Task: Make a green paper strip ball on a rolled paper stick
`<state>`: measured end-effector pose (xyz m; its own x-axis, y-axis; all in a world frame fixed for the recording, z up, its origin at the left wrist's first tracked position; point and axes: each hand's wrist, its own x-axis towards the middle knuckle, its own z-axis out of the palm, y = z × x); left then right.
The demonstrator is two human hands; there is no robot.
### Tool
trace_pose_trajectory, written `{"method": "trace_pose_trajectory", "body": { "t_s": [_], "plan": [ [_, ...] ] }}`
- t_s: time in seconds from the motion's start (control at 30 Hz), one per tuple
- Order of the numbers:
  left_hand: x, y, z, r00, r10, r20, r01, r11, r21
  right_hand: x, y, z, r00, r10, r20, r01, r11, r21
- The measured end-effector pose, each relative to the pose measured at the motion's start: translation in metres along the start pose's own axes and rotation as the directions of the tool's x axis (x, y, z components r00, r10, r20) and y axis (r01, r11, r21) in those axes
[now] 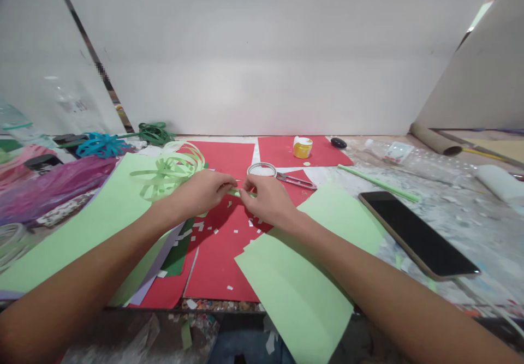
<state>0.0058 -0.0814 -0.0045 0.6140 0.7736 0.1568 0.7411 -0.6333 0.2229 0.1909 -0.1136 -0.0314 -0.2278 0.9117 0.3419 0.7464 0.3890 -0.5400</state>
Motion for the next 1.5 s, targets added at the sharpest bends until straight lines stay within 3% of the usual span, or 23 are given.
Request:
{"method": "trace_pose_trajectory", "body": {
  "t_s": [0.6,1.5],
  "plan": [
    [-0.004,0.005,0.001,1.000,0.011,0.004,-0.011,1.000,0.025,0.000,0.000,-0.004,0.999,0.005,0.034,-0.001,0.994,-0.111],
    [-0.003,0.012,0.006,0.998,0.047,0.046,-0.041,0.992,-0.122,-0.004,-0.004,-0.010,0.976,0.103,0.193,-0.108,0.994,0.016]
  ]
}}
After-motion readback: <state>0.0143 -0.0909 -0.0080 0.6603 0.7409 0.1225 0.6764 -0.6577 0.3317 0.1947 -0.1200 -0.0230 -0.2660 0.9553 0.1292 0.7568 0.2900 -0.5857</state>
